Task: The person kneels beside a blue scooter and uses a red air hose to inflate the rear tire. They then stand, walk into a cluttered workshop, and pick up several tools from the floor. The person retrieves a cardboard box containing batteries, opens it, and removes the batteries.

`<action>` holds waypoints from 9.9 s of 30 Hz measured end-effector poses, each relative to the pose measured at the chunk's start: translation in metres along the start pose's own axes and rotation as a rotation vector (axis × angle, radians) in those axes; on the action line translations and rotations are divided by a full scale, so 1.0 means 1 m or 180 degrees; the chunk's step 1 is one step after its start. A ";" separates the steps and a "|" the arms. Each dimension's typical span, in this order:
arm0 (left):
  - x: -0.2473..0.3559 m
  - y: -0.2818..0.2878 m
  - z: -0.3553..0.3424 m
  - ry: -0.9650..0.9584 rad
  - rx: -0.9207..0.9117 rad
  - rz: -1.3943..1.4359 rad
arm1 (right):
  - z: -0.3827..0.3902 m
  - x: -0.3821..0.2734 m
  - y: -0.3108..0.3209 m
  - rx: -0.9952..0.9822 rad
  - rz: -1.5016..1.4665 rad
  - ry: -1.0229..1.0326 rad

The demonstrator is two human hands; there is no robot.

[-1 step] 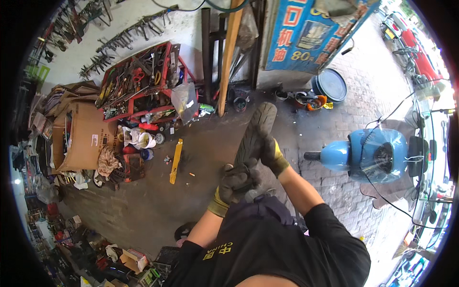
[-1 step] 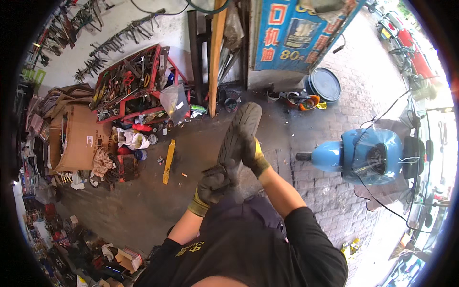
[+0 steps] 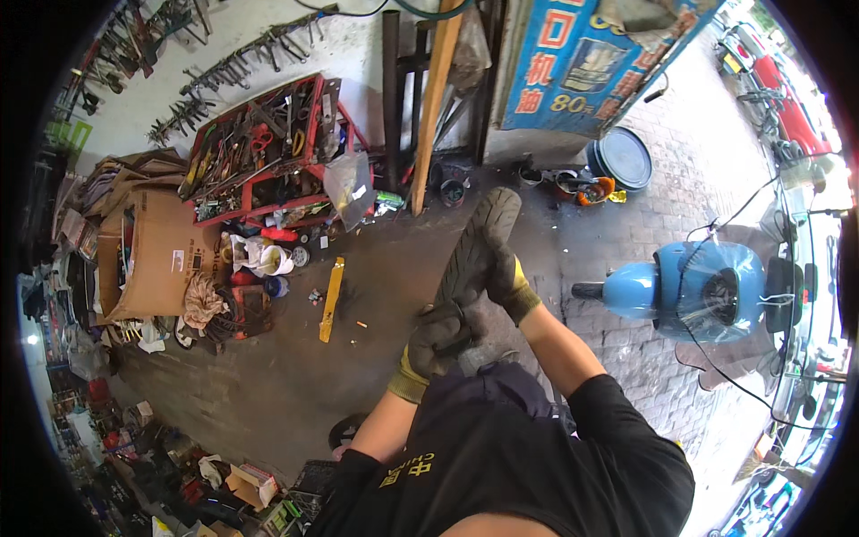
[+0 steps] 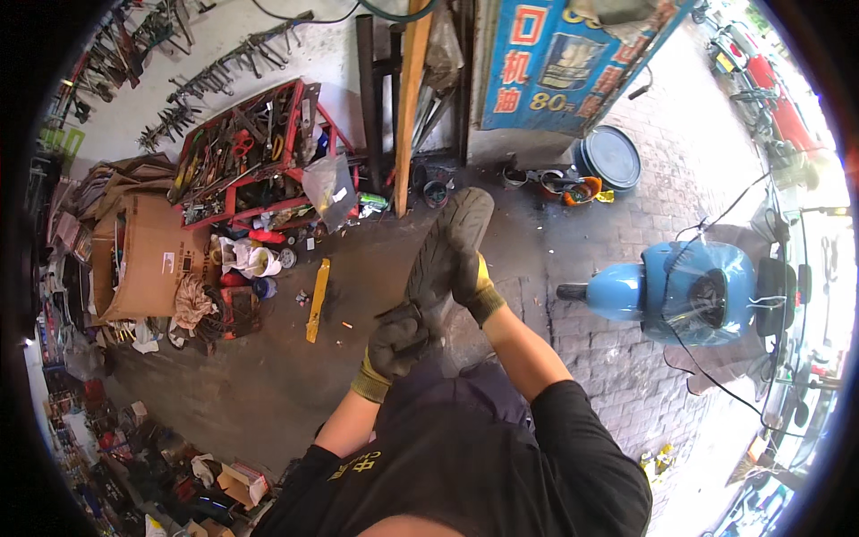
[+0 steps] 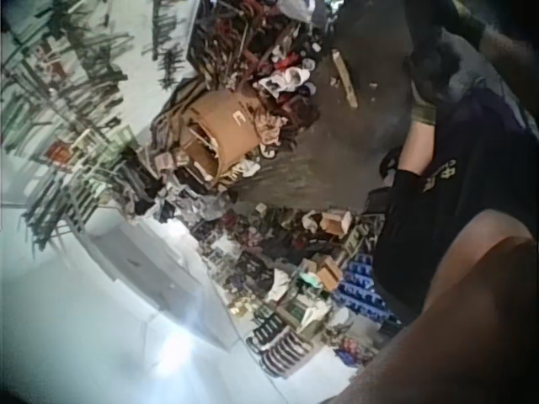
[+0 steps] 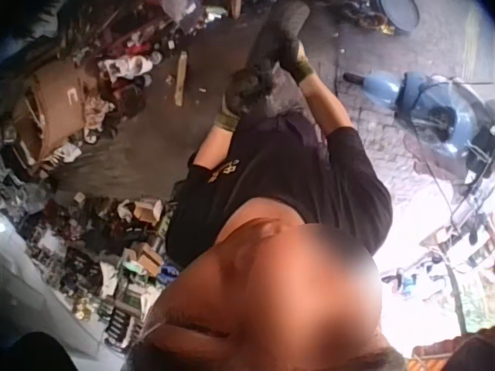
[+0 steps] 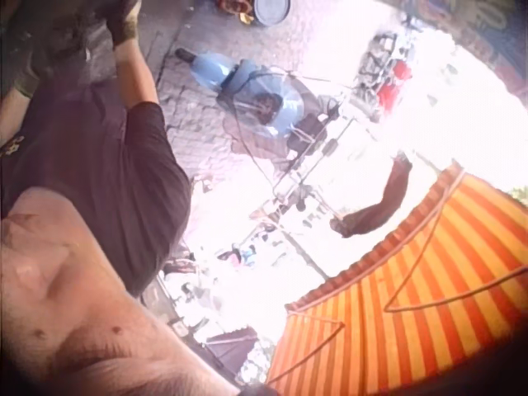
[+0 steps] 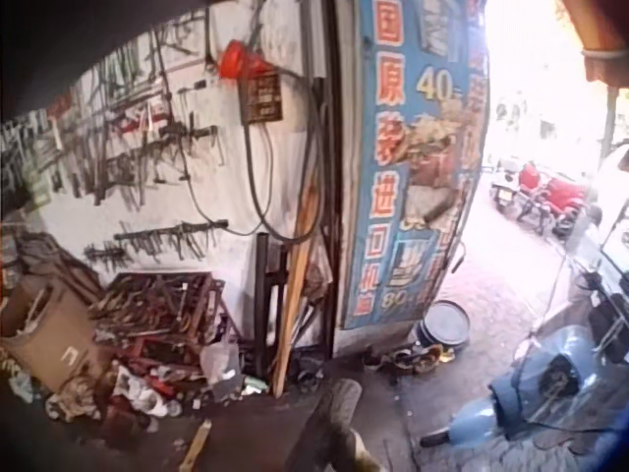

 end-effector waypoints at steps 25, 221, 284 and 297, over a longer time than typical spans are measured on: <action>0.072 0.247 0.003 -0.1421 0.2150 0.1004 | -0.407 0.259 0.147 0.1172 -0.1832 -0.0582; 1.703 0.558 2.604 -0.6159 0.2422 0.0088 | -0.325 2.460 -2.310 -0.4417 0.1833 -0.4283; 2.131 1.276 3.328 -0.7972 0.5205 0.5235 | -0.259 3.713 -2.694 -1.0841 0.5081 -0.5517; 2.018 1.478 3.352 -0.3232 0.7038 0.4470 | -0.287 3.824 -2.435 -1.3315 -0.2882 0.3808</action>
Point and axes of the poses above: each hand's wrist, its own z-axis away from the middle knuckle, its own y-axis out of the back of the hand, x = y × z, the point moved 3 cm from there along -z, towards the middle knuckle, and after that the axes turned 12 degrees about -x, right-handed, at the moved point
